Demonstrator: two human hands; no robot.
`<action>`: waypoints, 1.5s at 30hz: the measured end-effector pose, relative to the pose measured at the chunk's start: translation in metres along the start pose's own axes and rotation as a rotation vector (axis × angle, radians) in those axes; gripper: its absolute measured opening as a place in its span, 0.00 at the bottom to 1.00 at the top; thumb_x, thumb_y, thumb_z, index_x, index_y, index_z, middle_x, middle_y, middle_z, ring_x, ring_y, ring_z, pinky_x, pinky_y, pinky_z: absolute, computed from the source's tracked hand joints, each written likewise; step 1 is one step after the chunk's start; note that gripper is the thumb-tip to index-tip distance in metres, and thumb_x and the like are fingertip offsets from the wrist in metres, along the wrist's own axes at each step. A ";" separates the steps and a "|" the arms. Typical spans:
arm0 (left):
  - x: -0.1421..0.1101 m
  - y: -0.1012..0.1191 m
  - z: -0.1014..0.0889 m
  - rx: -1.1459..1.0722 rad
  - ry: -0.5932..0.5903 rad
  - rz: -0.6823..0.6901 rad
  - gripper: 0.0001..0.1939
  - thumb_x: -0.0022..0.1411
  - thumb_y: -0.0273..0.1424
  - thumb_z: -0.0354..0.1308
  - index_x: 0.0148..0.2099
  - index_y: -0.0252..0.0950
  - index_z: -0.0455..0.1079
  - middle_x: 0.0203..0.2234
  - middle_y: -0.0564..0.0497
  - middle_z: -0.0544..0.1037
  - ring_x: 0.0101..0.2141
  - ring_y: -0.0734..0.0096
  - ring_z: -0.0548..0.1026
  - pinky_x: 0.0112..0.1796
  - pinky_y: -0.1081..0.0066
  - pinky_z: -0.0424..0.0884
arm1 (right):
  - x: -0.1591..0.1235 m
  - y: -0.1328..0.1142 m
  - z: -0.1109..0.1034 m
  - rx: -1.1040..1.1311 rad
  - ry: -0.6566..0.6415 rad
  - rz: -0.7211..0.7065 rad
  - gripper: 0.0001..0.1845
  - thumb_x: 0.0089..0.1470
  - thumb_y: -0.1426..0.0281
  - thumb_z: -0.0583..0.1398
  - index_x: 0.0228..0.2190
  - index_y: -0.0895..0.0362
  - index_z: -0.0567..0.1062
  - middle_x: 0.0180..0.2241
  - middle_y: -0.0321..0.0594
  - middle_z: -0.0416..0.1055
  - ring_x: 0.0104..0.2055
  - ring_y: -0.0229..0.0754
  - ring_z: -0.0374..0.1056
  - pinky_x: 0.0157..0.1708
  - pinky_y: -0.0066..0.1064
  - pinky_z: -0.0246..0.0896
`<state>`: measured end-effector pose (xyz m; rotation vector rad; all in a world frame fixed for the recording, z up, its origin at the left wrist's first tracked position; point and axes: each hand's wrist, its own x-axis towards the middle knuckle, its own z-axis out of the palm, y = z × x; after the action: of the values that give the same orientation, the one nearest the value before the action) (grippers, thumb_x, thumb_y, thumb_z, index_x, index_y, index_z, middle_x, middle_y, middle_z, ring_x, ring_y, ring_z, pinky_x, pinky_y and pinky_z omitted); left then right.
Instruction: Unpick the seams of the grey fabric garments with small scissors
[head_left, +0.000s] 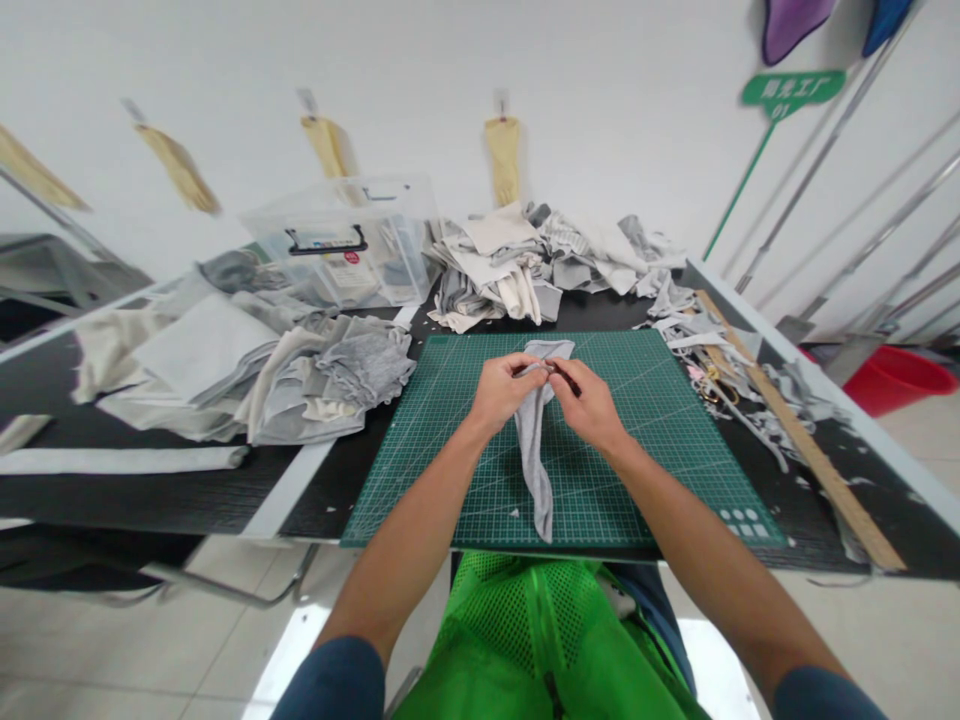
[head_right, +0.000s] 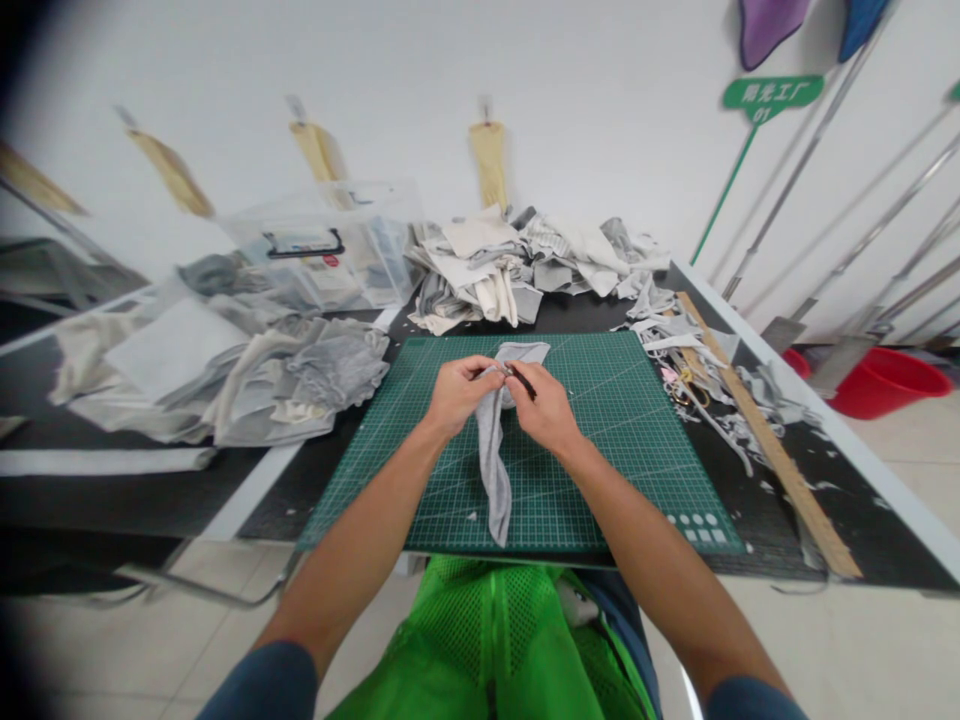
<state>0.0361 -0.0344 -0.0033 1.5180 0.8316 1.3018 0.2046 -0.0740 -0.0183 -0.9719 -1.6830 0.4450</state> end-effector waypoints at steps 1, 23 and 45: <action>0.000 -0.001 0.000 0.010 0.010 0.003 0.10 0.51 0.35 0.71 0.35 0.35 0.80 0.29 0.50 0.81 0.31 0.70 0.75 0.35 0.70 0.70 | 0.000 -0.001 0.000 0.033 0.012 0.050 0.18 0.65 0.57 0.58 0.50 0.53 0.76 0.44 0.45 0.76 0.43 0.46 0.70 0.45 0.40 0.66; 0.014 -0.016 -0.028 0.356 -0.193 0.057 0.07 0.48 0.24 0.58 0.32 0.35 0.76 0.31 0.52 0.78 0.33 0.70 0.72 0.37 0.70 0.65 | 0.006 0.009 -0.003 0.602 0.188 0.513 0.16 0.46 0.58 0.70 0.31 0.54 0.75 0.23 0.31 0.63 0.22 0.34 0.53 0.22 0.29 0.48; -0.016 -0.036 0.028 0.699 -0.420 0.366 0.60 0.49 0.39 0.74 0.76 0.44 0.44 0.71 0.35 0.51 0.71 0.40 0.51 0.66 0.42 0.56 | 0.017 0.011 0.000 1.037 0.563 0.579 0.23 0.49 0.75 0.66 0.47 0.51 0.70 0.30 0.31 0.76 0.38 0.39 0.79 0.41 0.31 0.77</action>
<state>0.0628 -0.0437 -0.0428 2.4882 0.7894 0.9041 0.2074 -0.0539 -0.0153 -0.6573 -0.4754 1.1506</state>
